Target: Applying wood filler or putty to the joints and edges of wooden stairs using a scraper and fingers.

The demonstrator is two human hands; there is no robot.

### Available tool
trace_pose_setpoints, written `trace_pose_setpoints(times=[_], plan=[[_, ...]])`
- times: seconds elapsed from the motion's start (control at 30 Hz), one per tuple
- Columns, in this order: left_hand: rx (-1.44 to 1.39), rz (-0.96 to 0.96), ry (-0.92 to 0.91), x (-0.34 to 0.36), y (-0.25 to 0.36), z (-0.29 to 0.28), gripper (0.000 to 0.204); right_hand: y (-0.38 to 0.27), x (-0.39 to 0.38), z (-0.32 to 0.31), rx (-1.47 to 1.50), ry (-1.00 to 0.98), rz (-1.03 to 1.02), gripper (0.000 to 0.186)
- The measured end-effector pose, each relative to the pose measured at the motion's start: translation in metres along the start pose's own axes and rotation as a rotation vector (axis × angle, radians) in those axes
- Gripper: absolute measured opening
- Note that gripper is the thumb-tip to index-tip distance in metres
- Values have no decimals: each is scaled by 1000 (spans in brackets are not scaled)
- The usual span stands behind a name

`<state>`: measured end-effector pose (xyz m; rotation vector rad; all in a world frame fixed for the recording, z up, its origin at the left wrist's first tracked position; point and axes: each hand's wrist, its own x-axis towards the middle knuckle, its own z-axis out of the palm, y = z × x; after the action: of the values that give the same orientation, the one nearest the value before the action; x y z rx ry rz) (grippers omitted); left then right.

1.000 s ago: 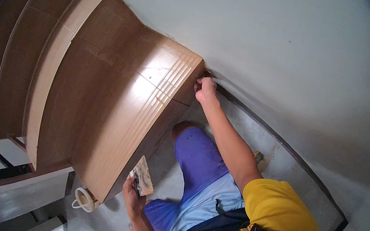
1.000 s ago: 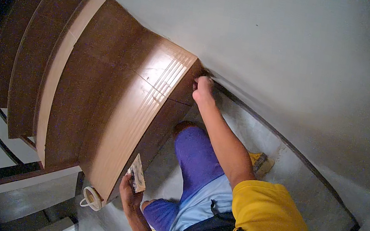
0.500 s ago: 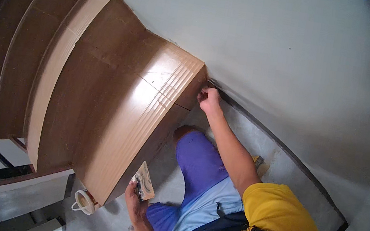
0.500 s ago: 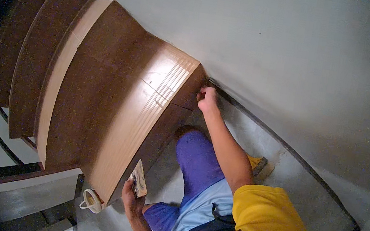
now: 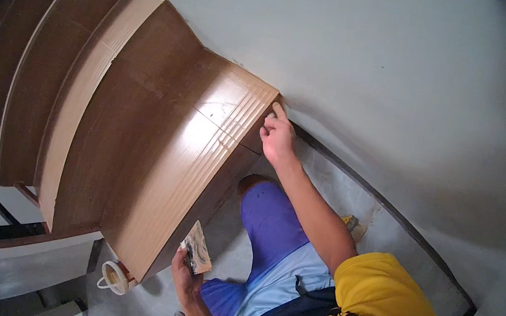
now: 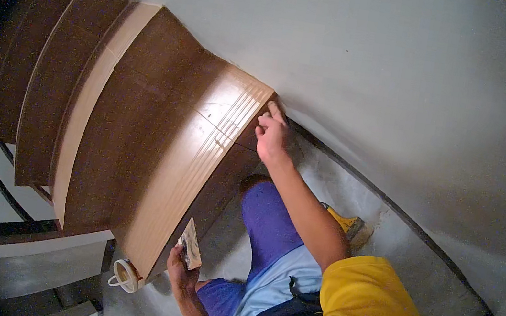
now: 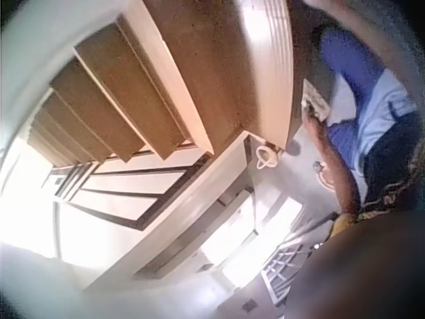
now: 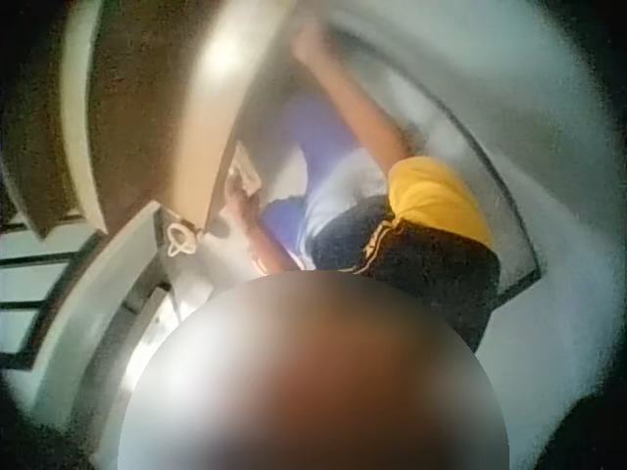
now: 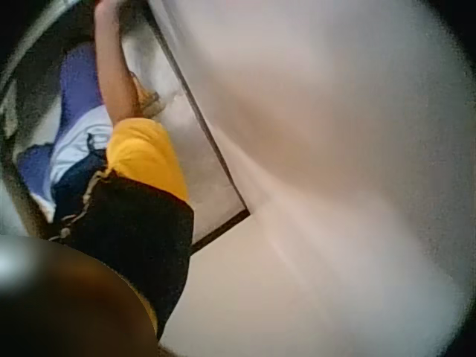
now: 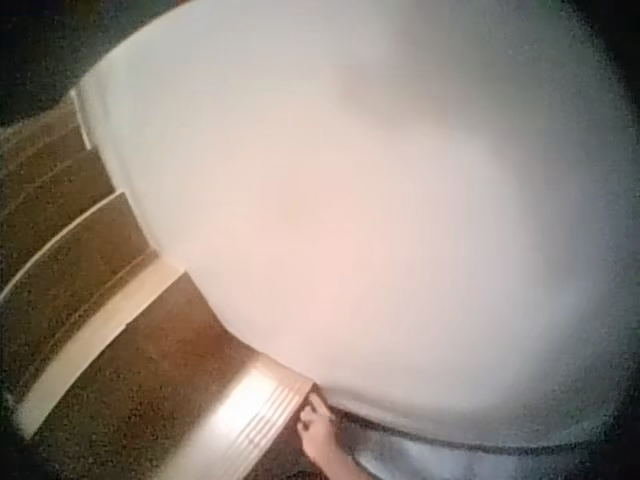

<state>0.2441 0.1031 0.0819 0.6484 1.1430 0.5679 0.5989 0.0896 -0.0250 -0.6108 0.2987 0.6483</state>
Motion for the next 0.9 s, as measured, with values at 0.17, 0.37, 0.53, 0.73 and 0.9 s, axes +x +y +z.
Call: trace_pose_setpoints(times=[0.17,0.37,0.53,0.73,0.9], plan=[[-42,-1,15,-9,0,-2,30,2,-104,1,-424,-747,-35,58],[-69,-88,-104,-32,4,5,24,-19,-233,30,-1160,-1381,23,63],[-134,-6,-69,-58,9,-11,22,-18,-241,34,-1388,-1651,-738,61],[434,520,-138,-70,9,-35,28,-15,-263,52,-1297,-1573,-171,74],[348,428,-86,-89,22,-38,23,7,-268,53,-1346,-1665,-39,72]])
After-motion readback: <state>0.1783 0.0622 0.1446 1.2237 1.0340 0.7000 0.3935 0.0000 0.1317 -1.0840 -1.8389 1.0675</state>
